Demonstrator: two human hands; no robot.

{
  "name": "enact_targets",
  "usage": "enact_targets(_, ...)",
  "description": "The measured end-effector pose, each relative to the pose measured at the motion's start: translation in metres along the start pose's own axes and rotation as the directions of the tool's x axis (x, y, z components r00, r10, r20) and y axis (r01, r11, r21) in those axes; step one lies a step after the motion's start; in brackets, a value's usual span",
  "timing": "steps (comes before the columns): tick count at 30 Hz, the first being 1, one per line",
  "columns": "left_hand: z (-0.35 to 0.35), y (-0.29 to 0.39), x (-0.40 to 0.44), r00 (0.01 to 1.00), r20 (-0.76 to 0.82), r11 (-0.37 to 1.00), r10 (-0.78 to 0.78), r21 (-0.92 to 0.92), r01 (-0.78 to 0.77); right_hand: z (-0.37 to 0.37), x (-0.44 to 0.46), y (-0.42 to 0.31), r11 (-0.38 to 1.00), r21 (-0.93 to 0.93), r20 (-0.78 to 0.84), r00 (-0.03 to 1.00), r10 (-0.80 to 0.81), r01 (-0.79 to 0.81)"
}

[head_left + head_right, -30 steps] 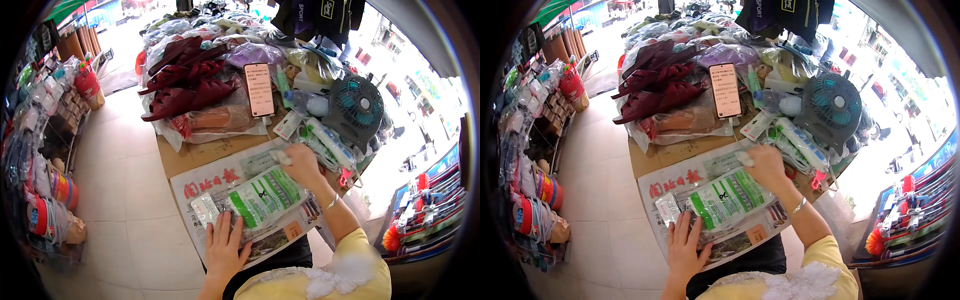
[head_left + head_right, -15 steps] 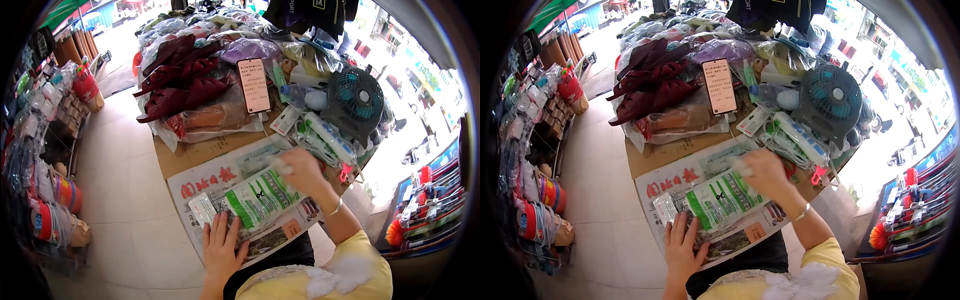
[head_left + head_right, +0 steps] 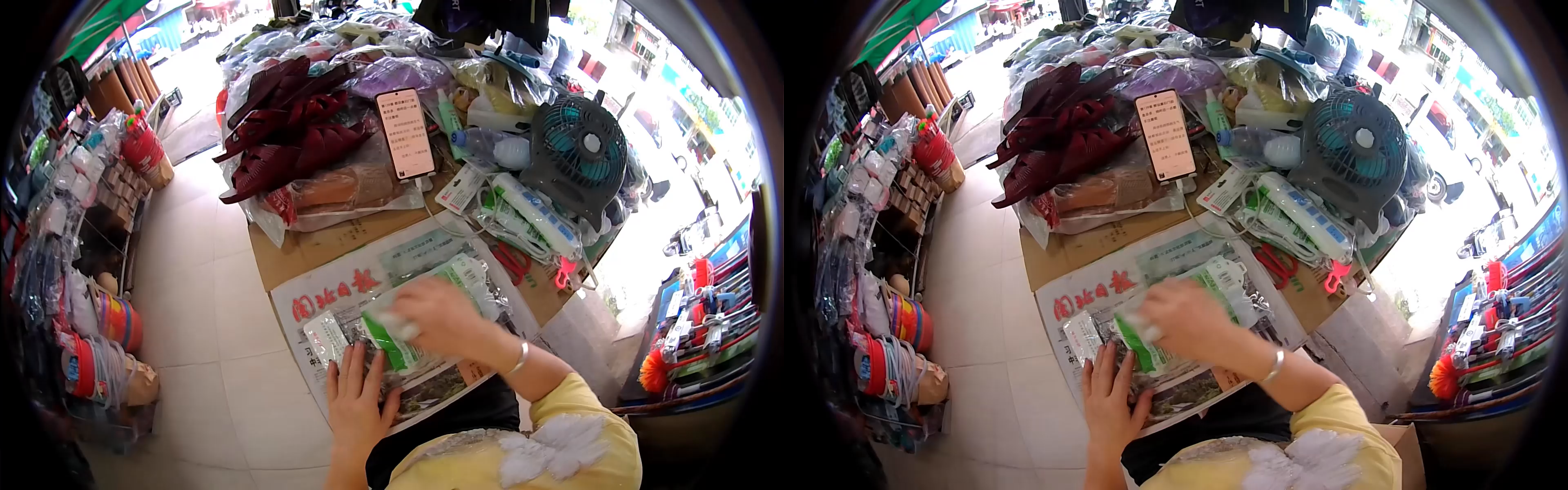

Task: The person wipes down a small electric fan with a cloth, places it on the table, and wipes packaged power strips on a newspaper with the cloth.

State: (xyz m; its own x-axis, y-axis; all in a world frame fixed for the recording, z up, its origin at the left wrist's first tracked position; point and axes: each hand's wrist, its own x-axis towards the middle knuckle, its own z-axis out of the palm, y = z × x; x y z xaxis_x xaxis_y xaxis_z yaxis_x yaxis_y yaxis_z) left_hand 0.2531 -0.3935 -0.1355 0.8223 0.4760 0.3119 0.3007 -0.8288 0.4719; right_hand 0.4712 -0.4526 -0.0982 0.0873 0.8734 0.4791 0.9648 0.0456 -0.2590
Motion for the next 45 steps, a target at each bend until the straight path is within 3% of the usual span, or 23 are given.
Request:
enact_targets(1, 0.000, 0.001, 0.001, 1.000, -0.008, 1.000, -0.003, -0.015, 0.003, -0.011, -0.007, 0.014, 0.997, -0.015, -0.026, 0.997, 0.075, -0.076)
enact_targets(3, 0.000, -0.001, 0.001, 1.000, -0.009, 1.000, 0.000, -0.031, 0.000, -0.032, -0.027, 0.050, 0.961, -0.267, 0.049, 0.994, 0.094, -0.077)
enact_targets(5, 0.001, -0.002, 0.001, 1.000, -0.013, 0.999, -0.003, -0.049, 0.002, -0.041, -0.048, 0.068, 0.843, -0.115, -0.166, 0.847, 0.505, -0.525)
enact_targets(8, 0.001, -0.002, 0.003, 1.000, -0.002, 0.999, 0.007, -0.037, -0.007, -0.029, -0.055, 0.064, 0.865, -0.167, -0.278, 0.864, 0.419, -0.473)
enact_targets(10, 0.002, -0.002, 0.002, 1.000, -0.015, 0.999, -0.007, -0.036, 0.006, -0.026, -0.041, 0.035, 0.914, -0.220, -0.196, 0.934, 0.300, -0.340)
enact_targets(12, 0.002, -0.002, 0.001, 1.000, -0.011, 1.000, -0.014, -0.023, 0.014, -0.003, -0.030, 0.014, 0.982, -0.087, -0.104, 0.982, 0.157, -0.166)
enact_targets(14, 0.004, -0.003, 0.001, 1.000, -0.016, 1.000, -0.020, -0.006, 0.020, -0.001, -0.009, -0.028, 0.997, -0.070, -0.111, 0.994, 0.023, -0.031)
enact_targets(17, 0.004, -0.004, -0.001, 1.000, -0.015, 1.000, -0.006, 0.015, 0.006, 0.000, -0.010, -0.034, 0.999, 0.038, -0.127, 0.992, -0.004, 0.009)
enact_targets(18, 0.001, -0.001, 0.001, 1.000, -0.003, 1.000, -0.017, 0.008, 0.017, 0.003, -0.018, -0.019, 0.994, 0.102, -0.175, 0.983, 0.049, -0.031)
enact_targets(22, 0.001, -0.003, 0.002, 1.000, -0.012, 0.999, -0.020, -0.045, 0.019, -0.021, -0.049, 0.040, 0.946, -0.058, -0.253, 0.921, 0.296, -0.320)
enact_targets(23, 0.001, -0.003, 0.003, 1.000, -0.014, 0.999, -0.020, -0.051, 0.019, -0.023, -0.055, 0.050, 0.945, -0.064, -0.251, 0.922, 0.295, -0.320)
enact_targets(25, 0.001, -0.004, 0.003, 1.000, -0.017, 0.999, -0.005, -0.052, 0.004, -0.027, -0.058, 0.058, 0.872, -0.063, -0.382, 0.819, 0.429, -0.486)
enact_targets(28, 0.002, -0.004, 0.002, 1.000, -0.019, 0.999, -0.019, -0.046, 0.018, -0.014, -0.050, 0.031, 0.927, -0.218, -0.309, 0.923, 0.230, -0.304)
enact_targets(30, 0.003, -0.003, 0.002, 0.999, -0.014, 0.999, -0.029, -0.035, 0.028, 0.004, -0.036, 0.000, 0.988, -0.050, -0.163, 0.977, 0.135, -0.145)
enact_targets(32, 0.005, -0.004, 0.002, 0.999, -0.017, 0.999, -0.036, -0.016, 0.036, 0.003, -0.017, -0.036, 1.000, -0.013, -0.201, 0.980, -0.008, 0.006)
enact_targets(35, 0.004, -0.006, -0.001, 1.000, -0.017, 1.000, -0.015, 0.015, 0.016, 0.006, -0.018, -0.036, 0.996, 0.079, -0.183, 0.983, -0.013, 0.028)
enact_targets(36, 0.003, -0.004, 0.001, 1.000, -0.020, 1.000, -0.019, 0.007, 0.019, 0.005, -0.024, -0.024, 0.994, 0.107, -0.214, 0.976, 0.033, -0.010)
enact_targets(38, 0.001, -0.003, 0.002, 0.999, -0.027, 1.000, -0.019, -0.006, 0.019, -0.014, -0.035, 0.003, 0.995, -0.043, -0.222, 0.972, 0.074, -0.086)
enact_targets(40, 0.001, -0.003, 0.003, 0.999, -0.029, 0.999, -0.021, -0.030, 0.020, -0.011, -0.059, 0.040, 0.940, -0.011, -0.323, 0.891, 0.318, -0.340)
enact_targets(41, 0.002, -0.003, 0.003, 0.999, -0.032, 0.999, -0.022, -0.032, 0.021, -0.016, -0.062, 0.047, 0.941, -0.014, -0.322, 0.893, 0.315, -0.337)
enact_targets(43, 0.001, -0.004, 0.003, 1.000, -0.029, 0.999, -0.012, -0.033, 0.011, -0.024, -0.060, 0.053, 0.864, 0.021, -0.398, 0.789, 0.469, -0.503)
enact_targets(45, 0.002, -0.004, 0.003, 0.999, -0.036, 1.000, -0.021, -0.023, 0.020, -0.016, -0.053, 0.038, 0.922, -0.096, -0.361, 0.876, 0.319, -0.375)
